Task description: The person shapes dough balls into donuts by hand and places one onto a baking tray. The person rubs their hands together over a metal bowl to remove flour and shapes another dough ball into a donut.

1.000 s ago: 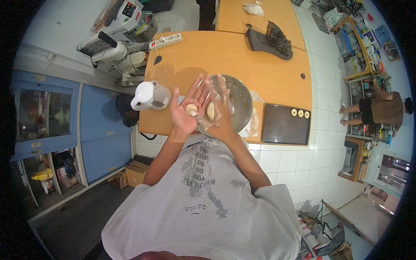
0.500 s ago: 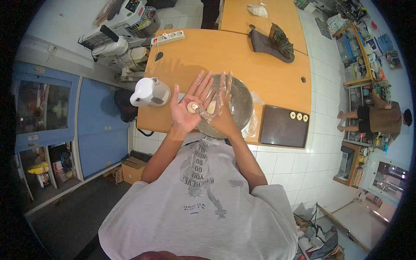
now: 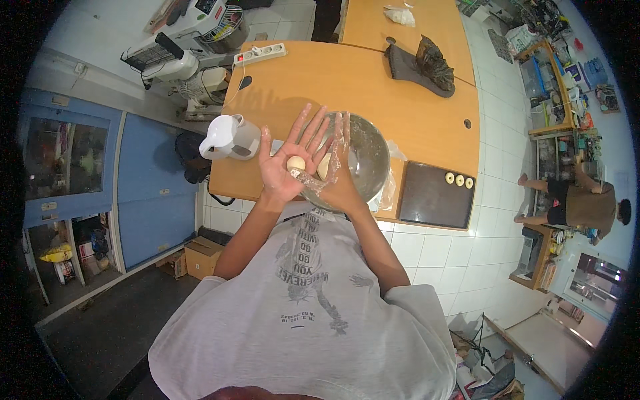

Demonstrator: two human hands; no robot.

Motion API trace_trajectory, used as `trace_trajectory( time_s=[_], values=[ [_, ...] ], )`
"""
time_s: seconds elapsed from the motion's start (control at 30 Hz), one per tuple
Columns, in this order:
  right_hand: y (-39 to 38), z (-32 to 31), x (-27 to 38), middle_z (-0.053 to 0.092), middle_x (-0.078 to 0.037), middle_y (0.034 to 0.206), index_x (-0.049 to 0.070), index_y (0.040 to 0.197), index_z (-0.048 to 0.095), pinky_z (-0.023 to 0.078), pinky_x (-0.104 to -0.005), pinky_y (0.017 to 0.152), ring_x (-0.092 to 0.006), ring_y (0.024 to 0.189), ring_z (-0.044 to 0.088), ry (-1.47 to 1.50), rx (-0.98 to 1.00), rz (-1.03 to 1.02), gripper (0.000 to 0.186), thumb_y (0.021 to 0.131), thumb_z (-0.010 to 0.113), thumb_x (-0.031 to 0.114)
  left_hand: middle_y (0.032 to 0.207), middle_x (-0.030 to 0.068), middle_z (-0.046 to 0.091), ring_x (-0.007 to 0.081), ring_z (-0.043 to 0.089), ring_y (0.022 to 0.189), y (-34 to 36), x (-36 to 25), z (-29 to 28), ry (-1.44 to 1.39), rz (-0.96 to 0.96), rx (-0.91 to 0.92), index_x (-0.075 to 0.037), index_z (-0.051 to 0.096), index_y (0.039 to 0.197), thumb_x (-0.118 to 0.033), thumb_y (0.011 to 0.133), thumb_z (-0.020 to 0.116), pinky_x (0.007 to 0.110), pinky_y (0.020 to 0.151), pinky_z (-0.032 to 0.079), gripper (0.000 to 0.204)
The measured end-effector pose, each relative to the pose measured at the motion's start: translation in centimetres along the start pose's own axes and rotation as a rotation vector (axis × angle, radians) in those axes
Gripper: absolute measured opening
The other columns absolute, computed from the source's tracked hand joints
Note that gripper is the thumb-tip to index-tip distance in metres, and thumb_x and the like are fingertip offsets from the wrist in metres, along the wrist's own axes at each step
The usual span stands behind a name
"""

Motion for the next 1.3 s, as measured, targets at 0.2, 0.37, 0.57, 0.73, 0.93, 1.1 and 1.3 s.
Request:
trace_trajectory(
  time_s=[0.2,0.37,0.57,0.73,0.93,1.1,1.3],
  values=[
    [-0.2,0.5,-0.8,-0.007,-0.021,0.172,0.009,0.166,-0.002,0.014,-0.0515,0.128,-0.0389,0.16,0.0,0.031,0.018,0.017,0.126,0.08,0.087,0.03,0.172,0.0132,0.02,0.0262,0.015,0.16,-0.2,0.2,0.1,0.052,-0.007,-0.007,-0.008,0.024,0.164,-0.074,0.101,0.026,0.045,0.131,0.013,0.091],
    [-0.3,0.8,-1.1,-0.006,-0.021,0.173,0.006,0.165,-0.005,0.011,-0.0501,0.128,-0.0372,0.16,-0.003,0.094,0.022,0.074,0.124,0.084,0.084,0.034,0.172,0.013,0.02,0.0266,0.016,0.16,-0.3,0.6,-0.4,0.015,-0.028,0.002,-0.008,0.024,0.164,-0.074,0.101,0.028,0.043,0.131,0.014,0.092],
    [-0.3,1.1,-1.9,-0.006,-0.019,0.173,0.006,0.165,-0.007,0.01,-0.0492,0.129,-0.0352,0.16,-0.003,0.134,0.034,0.102,0.125,0.084,0.084,0.034,0.172,0.0146,0.018,0.0292,0.016,0.159,-0.2,0.5,-0.4,0.048,-0.021,0.002,-0.01,0.021,0.165,-0.075,0.101,0.029,0.045,0.13,0.017,0.091],
    [-0.3,1.3,-2.0,-0.005,-0.019,0.173,0.004,0.165,-0.007,0.011,-0.0478,0.129,-0.0347,0.16,-0.001,0.194,0.035,0.129,0.126,0.084,0.085,0.033,0.172,0.0145,0.018,0.0294,0.017,0.159,-0.2,0.5,-0.3,0.016,-0.024,0.005,-0.01,0.021,0.165,-0.075,0.101,0.03,0.044,0.13,0.017,0.092],
    [-0.4,1.5,-1.9,-0.004,-0.019,0.173,0.003,0.164,-0.007,0.011,-0.0476,0.129,-0.0358,0.16,0.0,0.181,0.049,0.155,0.125,0.084,0.085,0.029,0.172,0.0128,0.02,0.0282,0.018,0.159,-0.2,0.7,-0.4,-0.006,-0.03,-0.002,-0.01,0.023,0.165,-0.075,0.1,0.03,0.042,0.131,0.013,0.093],
    [-0.3,1.4,-1.3,-0.001,-0.019,0.173,0.003,0.165,-0.004,0.012,-0.0484,0.128,-0.036,0.16,0.002,0.18,0.018,0.105,0.119,0.086,0.082,0.027,0.171,0.0123,0.022,0.028,0.019,0.159,-0.4,0.4,-0.4,-0.06,-0.026,-0.011,-0.01,0.025,0.165,-0.074,0.1,0.03,0.042,0.131,0.013,0.091],
    [0.8,-0.6,0.6,0.018,-0.02,0.172,0.002,0.165,0.018,0.008,-0.0529,0.127,-0.0372,0.16,0.013,-0.026,-0.218,-0.141,0.093,0.099,0.059,0.053,0.169,0.0115,0.029,0.0257,0.025,0.157,0.4,-0.6,-0.8,-0.032,0.062,-0.092,-0.011,0.03,0.163,-0.072,0.101,0.03,0.042,0.128,0.023,0.087]
  ],
)
Point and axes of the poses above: each hand's wrist, its own y-axis towards the middle knuckle, its own z-axis out of the palm, x = y × z, the point moved 1 cm from there along y, towards the middle knuckle
